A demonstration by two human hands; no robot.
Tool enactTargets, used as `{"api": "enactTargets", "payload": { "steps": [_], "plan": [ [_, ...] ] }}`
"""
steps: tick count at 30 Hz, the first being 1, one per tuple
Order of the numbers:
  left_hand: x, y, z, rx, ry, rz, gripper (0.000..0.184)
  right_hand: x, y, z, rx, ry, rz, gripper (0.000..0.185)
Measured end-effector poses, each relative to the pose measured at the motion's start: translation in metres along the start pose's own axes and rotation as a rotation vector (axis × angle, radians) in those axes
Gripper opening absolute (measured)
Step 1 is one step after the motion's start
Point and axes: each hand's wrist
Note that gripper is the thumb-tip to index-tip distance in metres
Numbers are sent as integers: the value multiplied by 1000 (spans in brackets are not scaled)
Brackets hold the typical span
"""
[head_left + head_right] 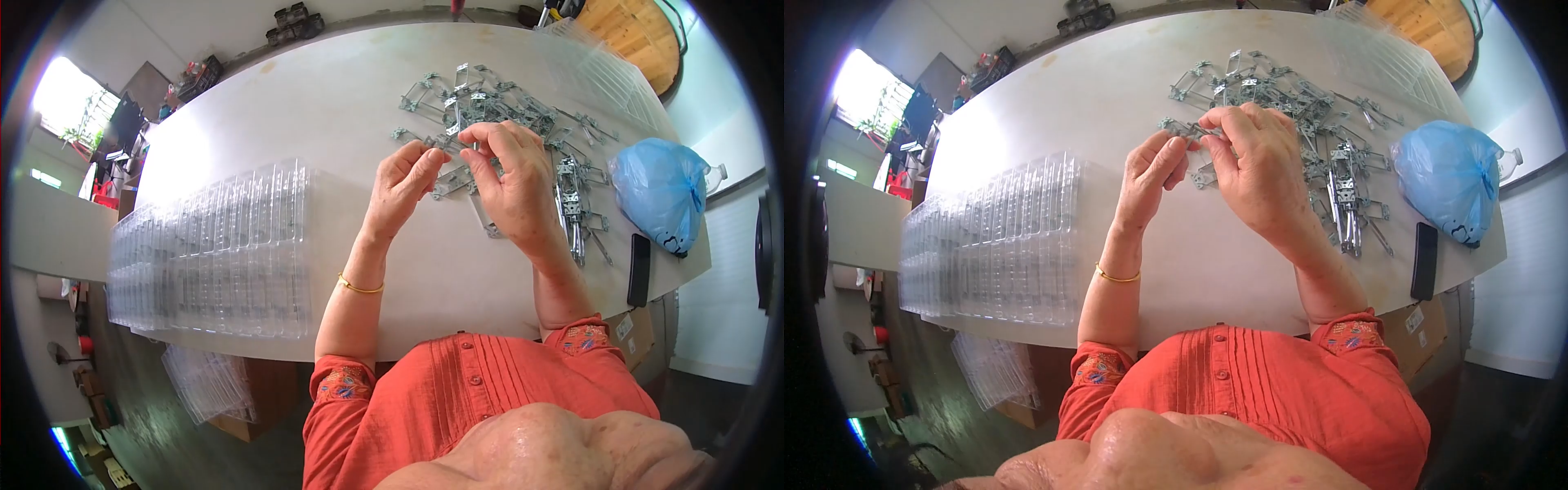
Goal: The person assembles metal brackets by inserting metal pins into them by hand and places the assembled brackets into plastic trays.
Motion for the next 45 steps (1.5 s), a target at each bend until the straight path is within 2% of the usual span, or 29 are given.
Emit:
{"api": "enactTargets", "payload": {
  "steps": [6,15,18,21,24,27,30,33,36,45],
  "plan": [
    [3,-1,-3,-21,5,65,41,-3,-1,1,-89,93,146,22],
    [5,-10,-2,-57,10,212,39,11,5,-2,-309,340,533,18],
    [9,-8,-4,-48,9,237,38,15,6,0,-356,369,571,19],
    [9,-5,-4,-69,-6,296,38,21,8,0,-350,292,432,18],
    [11,-6,-4,-129,-45,347,39,29,14,-1,-343,243,431,17],
    [21,-1,-8,-239,-133,381,35,23,16,-1,-253,377,603,17],
    [13,-4,-7,-169,-82,111,41,21,16,2,-97,448,742,15],
    [12,-16,-3,-99,-96,-141,47,17,0,4,-245,522,694,14],
    [8,-20,-3,-58,-76,-292,54,11,2,2,-293,431,592,12],
    [5,-21,-1,-70,-66,-225,51,6,9,-3,-280,354,472,12]
  ]
}}
Point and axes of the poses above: each hand's wrist, its own z-axis towards the middle knuckle, its own y-axis out of the palm, x = y × z, and after that the axes turned 12 degrees about -z, right-handed
